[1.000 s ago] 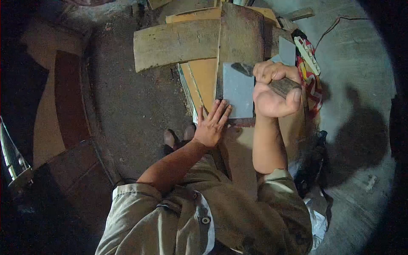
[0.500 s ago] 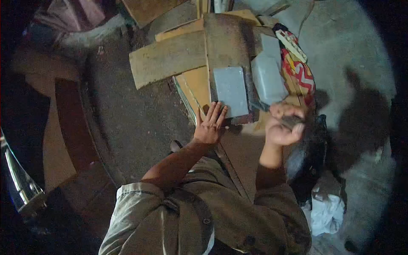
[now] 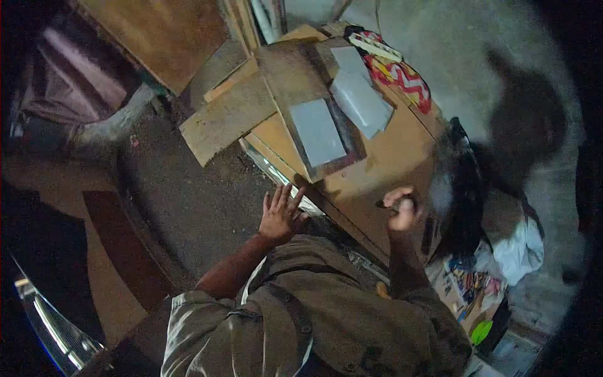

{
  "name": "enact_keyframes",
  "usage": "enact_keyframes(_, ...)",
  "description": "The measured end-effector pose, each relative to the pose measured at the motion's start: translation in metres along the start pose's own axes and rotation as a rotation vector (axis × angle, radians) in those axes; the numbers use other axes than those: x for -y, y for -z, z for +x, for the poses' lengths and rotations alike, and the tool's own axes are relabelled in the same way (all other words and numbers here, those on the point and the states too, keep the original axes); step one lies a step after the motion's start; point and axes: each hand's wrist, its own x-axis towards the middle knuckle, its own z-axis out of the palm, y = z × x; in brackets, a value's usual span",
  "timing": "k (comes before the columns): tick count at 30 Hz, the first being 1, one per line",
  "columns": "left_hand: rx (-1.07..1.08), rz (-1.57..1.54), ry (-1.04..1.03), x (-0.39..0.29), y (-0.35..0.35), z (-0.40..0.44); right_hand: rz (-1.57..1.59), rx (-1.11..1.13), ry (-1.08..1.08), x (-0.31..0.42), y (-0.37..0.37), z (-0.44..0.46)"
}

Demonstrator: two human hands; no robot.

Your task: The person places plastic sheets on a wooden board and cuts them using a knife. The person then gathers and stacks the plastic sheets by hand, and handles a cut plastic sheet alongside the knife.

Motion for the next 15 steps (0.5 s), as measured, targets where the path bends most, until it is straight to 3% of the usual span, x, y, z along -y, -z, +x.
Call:
enact_keyframes(1, 0.019, -0.024, 0.020, 0.006, -0.006, -0.011, -0.105, 0.022, -0.070, 0.003, -0.005, -0.011)
enact_keyframes(2, 0.030, -0.021, -0.002, 0.012, -0.014, -0.022, -0.002, -0.047, -0.089, -0.002, -0.016, -0.021)
enact_keyframes(5, 0.112, 0.019, 0.032, 0.031, -0.035, -0.046, -0.394, -0.134, -0.208, 0.001, -0.026, -0.054)
enact_keyframes(7, 0.182, -0.036, 0.082, 0.039, -0.040, -0.056, -0.485, 0.135, -0.277, 0.037, -0.070, -0.052)
enact_keyframes(10, 0.194, -0.163, 0.097, 0.037, -0.038, -0.070, -0.478, 0.269, -0.388, 0.036, -0.073, -0.075)
enact_keyframes(14, 0.291, -0.149, 0.083, 0.035, -0.042, -0.078, -0.541, 0.354, -0.389, 0.046, -0.080, -0.094)
enact_keyframes(15, 0.305, -0.157, 0.075, 0.035, -0.044, -0.080, -0.568, 0.289, -0.394, 0.043, -0.078, -0.104)
